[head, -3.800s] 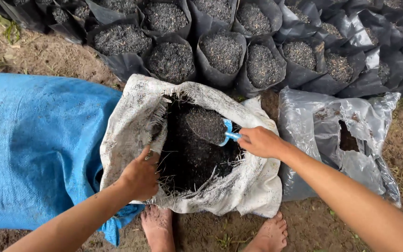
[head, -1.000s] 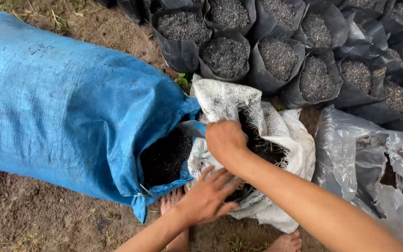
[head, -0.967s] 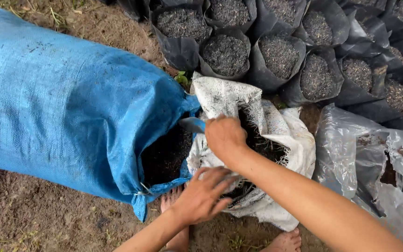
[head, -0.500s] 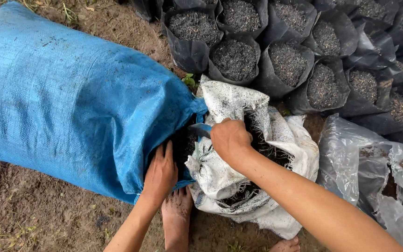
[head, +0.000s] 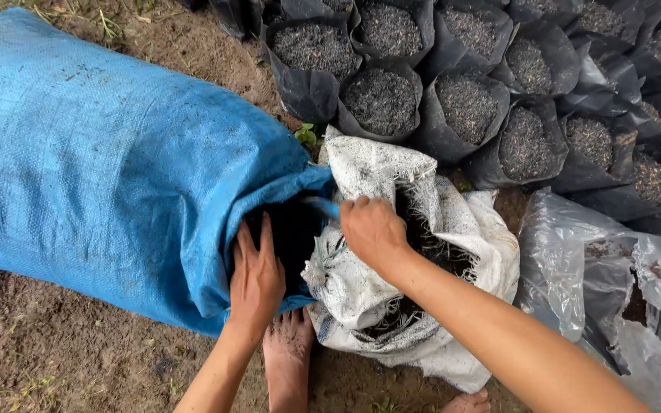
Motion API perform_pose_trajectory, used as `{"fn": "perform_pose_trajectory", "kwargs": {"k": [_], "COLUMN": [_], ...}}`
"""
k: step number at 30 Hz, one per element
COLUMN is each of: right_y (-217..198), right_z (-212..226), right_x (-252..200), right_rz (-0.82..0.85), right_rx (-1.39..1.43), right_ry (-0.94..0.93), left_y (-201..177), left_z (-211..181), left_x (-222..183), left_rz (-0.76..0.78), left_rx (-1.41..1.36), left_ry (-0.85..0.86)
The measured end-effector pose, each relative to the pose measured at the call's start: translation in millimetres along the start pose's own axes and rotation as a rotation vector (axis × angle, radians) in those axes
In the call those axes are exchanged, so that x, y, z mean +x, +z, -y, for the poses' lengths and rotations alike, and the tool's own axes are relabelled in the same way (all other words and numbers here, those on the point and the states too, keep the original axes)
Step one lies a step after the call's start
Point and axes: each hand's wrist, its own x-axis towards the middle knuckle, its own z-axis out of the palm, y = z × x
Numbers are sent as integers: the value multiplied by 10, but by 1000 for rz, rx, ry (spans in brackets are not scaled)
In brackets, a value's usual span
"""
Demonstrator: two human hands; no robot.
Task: A person uses a hand trowel to mix soil and compost inside a sack, preparing it for nursery bags.
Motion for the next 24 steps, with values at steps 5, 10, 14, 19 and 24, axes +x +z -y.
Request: {"fn": "perform_pose_trajectory", "kwargs": {"k": [5, 10, 14, 19, 24], "right_y": [30, 80, -6, -271, 63], "right_z": [113, 217, 130, 78, 368], "right_x": [220, 31, 35, 291, 17], "right_rz": [-28, 181, 139, 346, 433], "right_rx": [-184, -76, -60, -115, -22], "right_ry": [95, 4, -27, 86, -17], "left_y": [-143, -276, -306, -299, -447], "left_z": [-20, -25, -91, -92, -96], "left_x": [85, 98, 122, 96, 119], "left_rz": [-65, -37, 5, 29, 53], "left_rx": [-128, -213, -229, -245, -290], "left_ry": [40, 19, -17, 10, -27]}}
